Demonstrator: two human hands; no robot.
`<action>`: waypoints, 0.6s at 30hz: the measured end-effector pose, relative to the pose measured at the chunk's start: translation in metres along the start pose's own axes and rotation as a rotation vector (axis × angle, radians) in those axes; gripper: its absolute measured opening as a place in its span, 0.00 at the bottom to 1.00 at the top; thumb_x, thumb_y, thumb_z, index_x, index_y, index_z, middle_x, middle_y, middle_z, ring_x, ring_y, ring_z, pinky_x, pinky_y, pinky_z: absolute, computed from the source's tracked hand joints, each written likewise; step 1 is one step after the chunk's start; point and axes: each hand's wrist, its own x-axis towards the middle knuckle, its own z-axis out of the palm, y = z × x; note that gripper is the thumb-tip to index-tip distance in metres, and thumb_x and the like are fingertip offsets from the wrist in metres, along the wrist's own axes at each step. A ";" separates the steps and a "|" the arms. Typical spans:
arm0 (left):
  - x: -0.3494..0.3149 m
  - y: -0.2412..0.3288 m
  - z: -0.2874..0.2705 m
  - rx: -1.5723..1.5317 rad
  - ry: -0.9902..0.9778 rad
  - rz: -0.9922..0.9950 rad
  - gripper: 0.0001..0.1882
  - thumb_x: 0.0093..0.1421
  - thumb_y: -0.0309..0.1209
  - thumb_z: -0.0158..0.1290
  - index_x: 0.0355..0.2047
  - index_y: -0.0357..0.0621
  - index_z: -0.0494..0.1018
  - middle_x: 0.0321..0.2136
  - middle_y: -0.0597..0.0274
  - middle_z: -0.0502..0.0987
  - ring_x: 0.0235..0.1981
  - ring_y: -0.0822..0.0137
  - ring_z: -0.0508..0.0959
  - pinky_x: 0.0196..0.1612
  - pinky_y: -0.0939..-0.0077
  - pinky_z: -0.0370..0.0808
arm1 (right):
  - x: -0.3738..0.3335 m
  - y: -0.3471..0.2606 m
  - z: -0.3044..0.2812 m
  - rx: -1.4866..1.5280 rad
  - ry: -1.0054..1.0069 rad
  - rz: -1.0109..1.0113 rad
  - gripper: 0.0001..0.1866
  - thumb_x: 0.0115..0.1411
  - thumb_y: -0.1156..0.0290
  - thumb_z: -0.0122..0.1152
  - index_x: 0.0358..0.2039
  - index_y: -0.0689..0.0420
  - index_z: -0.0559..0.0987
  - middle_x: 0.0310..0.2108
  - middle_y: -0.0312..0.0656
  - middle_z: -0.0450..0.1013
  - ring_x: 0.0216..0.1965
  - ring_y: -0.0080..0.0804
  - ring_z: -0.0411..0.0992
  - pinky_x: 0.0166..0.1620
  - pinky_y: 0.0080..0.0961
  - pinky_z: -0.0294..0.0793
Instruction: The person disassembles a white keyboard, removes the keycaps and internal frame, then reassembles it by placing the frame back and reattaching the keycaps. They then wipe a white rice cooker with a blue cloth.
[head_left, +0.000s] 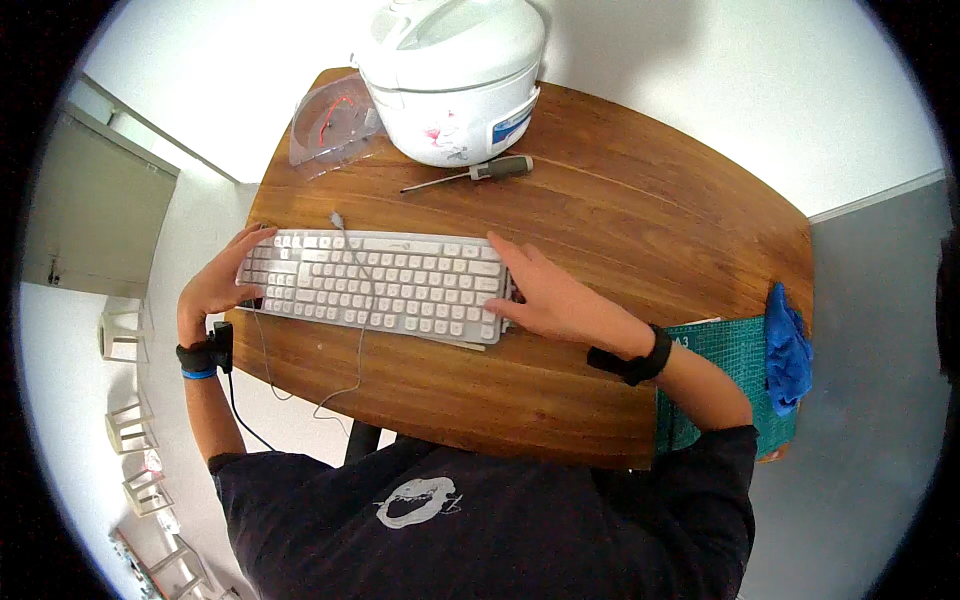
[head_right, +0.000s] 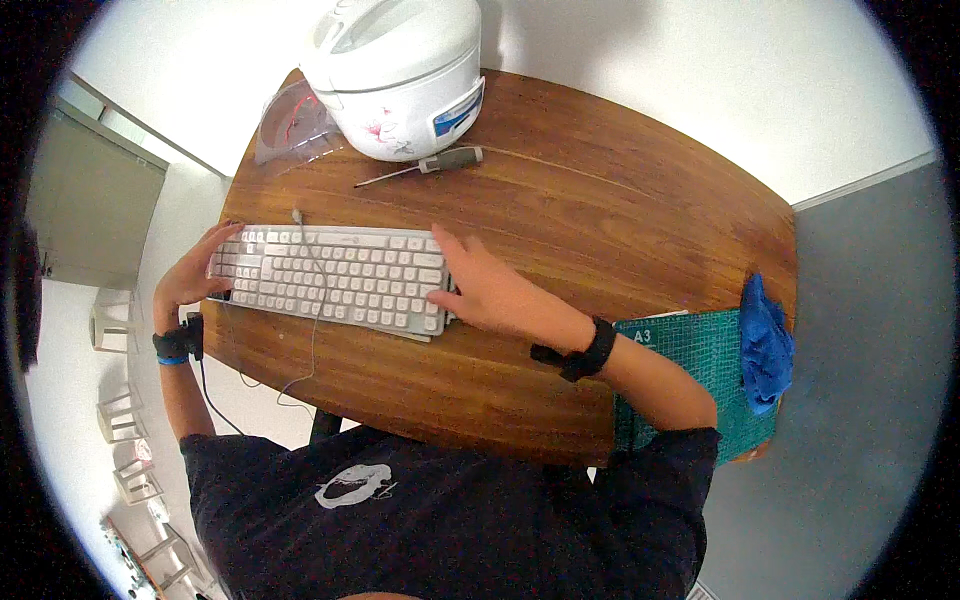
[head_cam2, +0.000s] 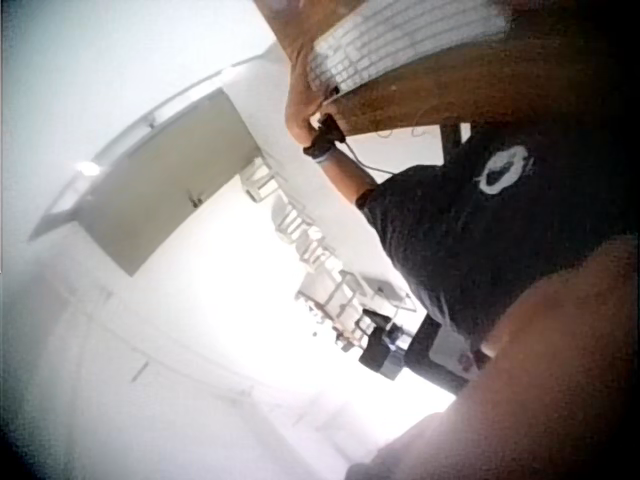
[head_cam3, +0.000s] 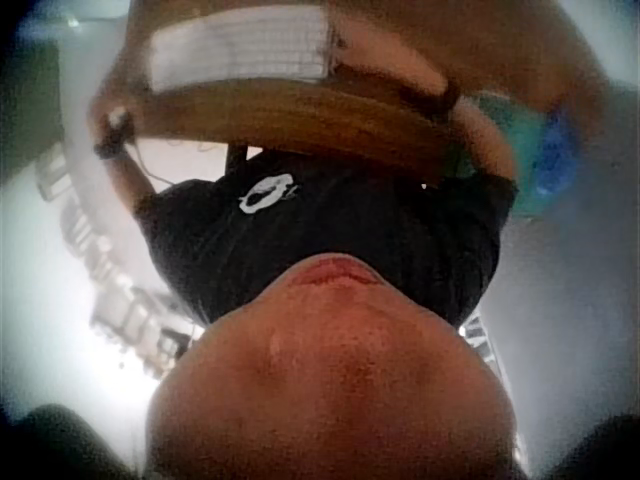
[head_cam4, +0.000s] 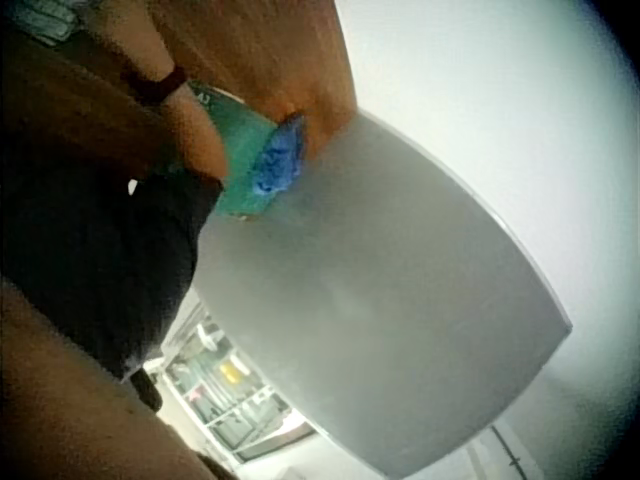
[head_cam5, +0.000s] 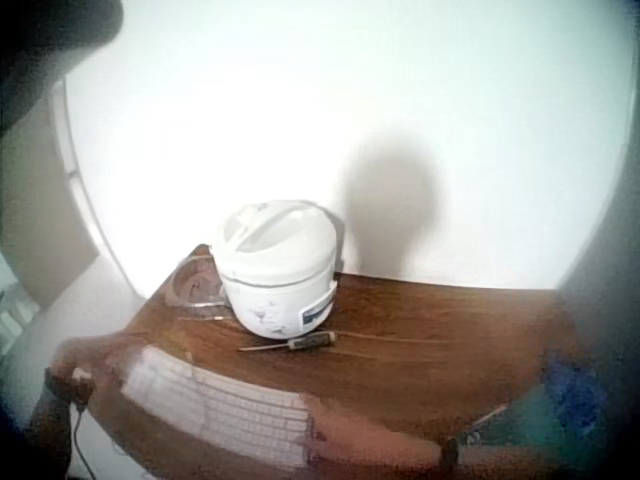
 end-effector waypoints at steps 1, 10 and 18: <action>-0.001 -0.001 -0.003 0.008 0.002 -0.034 0.59 0.50 0.17 0.72 0.82 0.53 0.62 0.83 0.51 0.61 0.87 0.46 0.50 0.86 0.52 0.55 | 0.003 -0.004 0.000 0.047 -0.004 0.019 0.48 0.76 0.57 0.69 0.84 0.63 0.54 0.65 0.69 0.71 0.62 0.64 0.76 0.65 0.47 0.78; -0.009 0.025 -0.002 0.064 0.034 -0.060 0.54 0.57 0.23 0.73 0.83 0.53 0.61 0.83 0.50 0.60 0.87 0.46 0.49 0.86 0.49 0.55 | -0.020 0.011 -0.036 -0.190 0.127 0.002 0.42 0.77 0.55 0.66 0.82 0.58 0.60 0.63 0.72 0.70 0.64 0.72 0.74 0.68 0.52 0.75; 0.046 0.159 0.010 0.031 0.349 0.321 0.42 0.71 0.28 0.66 0.82 0.49 0.61 0.84 0.46 0.58 0.84 0.45 0.58 0.81 0.50 0.64 | -0.009 0.061 -0.076 -0.218 0.305 0.101 0.39 0.77 0.54 0.66 0.80 0.59 0.65 0.59 0.61 0.75 0.56 0.50 0.77 0.61 0.41 0.78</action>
